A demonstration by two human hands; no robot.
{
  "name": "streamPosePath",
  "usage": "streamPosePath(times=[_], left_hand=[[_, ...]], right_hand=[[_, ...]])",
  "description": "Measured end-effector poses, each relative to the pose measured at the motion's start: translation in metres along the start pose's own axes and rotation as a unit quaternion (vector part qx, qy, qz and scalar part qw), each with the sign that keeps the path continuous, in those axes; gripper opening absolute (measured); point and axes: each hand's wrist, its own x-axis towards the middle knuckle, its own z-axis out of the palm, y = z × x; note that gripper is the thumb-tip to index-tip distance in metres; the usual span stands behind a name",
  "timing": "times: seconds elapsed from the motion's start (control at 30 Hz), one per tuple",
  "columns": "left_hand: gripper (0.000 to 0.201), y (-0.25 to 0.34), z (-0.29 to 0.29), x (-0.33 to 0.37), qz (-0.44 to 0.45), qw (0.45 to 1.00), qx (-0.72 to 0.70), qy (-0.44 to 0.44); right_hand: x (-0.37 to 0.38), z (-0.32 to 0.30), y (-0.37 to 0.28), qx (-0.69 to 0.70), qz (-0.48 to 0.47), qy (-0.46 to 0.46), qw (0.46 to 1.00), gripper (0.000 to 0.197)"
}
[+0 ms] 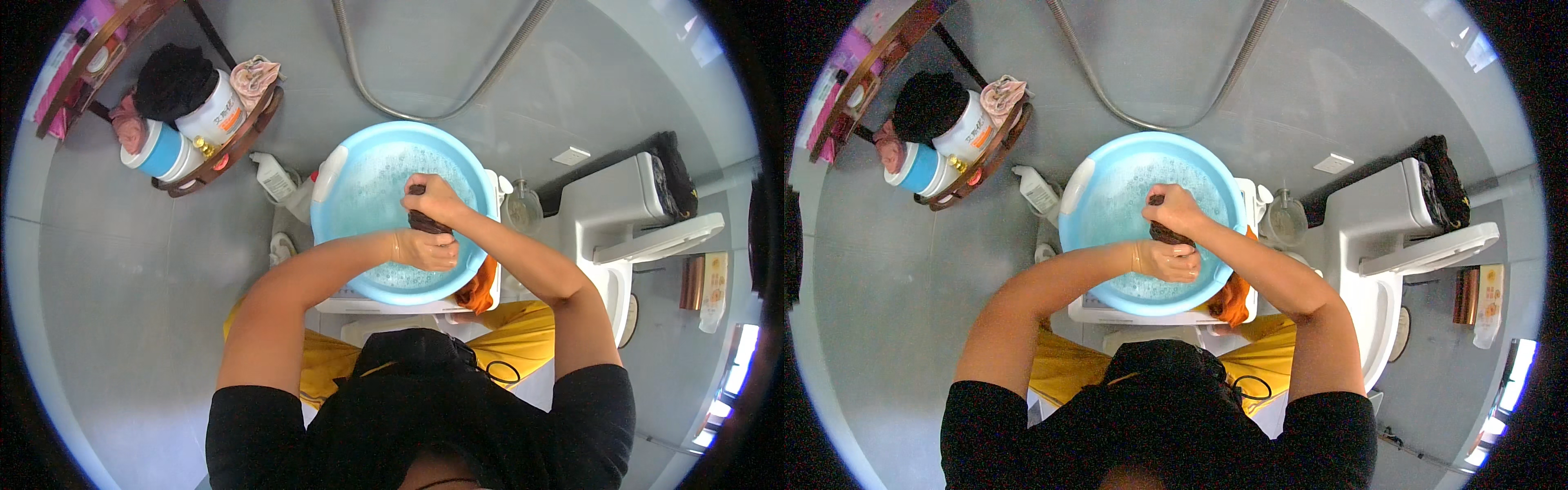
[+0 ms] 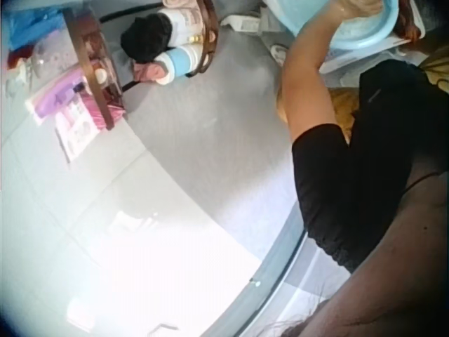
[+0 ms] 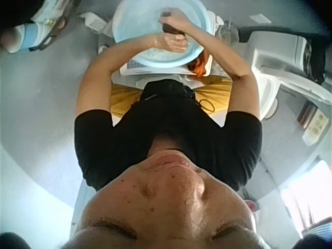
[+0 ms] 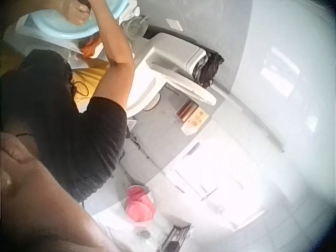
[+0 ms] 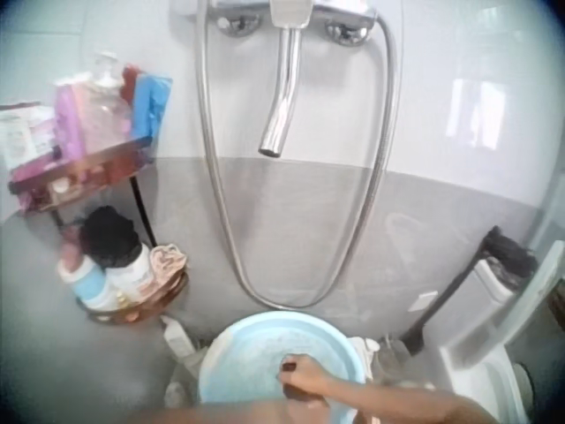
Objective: The person sits on the bathroom floor and hand-washes a dark brown cloth in a blue basin filled with soapy water. They repeatedly submerge, agitate, and wring the cloth. Later, they wash a black cloth with a yellow design using the same method.
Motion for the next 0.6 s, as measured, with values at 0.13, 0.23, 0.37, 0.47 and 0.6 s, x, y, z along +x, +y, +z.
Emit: streamPosePath(times=[0.13, 0.23, 0.37, 0.47, 0.6], left_hand=[[0.009, 0.005, -0.015, 0.000, 0.044, 0.999, 0.008, -0.019], [0.009, 0.016, -0.021, -0.001, 0.054, 0.998, 0.017, -0.027], [0.009, 0.021, -0.027, 0.000, 0.078, 0.995, 0.045, -0.038], [0.008, 0.022, -0.034, 0.002, 0.101, 0.992, 0.053, -0.048], [0.009, 0.020, -0.046, 0.007, 0.112, 0.990, 0.059, -0.067]], right_hand=[[-0.015, 0.016, -0.003, -0.016, -0.014, 0.066, 0.998, 0.020], [-0.024, 0.023, -0.005, -0.021, -0.036, 0.087, 0.995, 0.020], [-0.040, 0.032, -0.008, -0.043, -0.077, 0.154, 0.984, 0.020], [-0.047, 0.035, -0.014, -0.038, -0.071, 0.176, 0.981, 0.020], [-0.046, 0.040, -0.007, 0.004, -0.088, 0.216, 0.972, 0.020]])
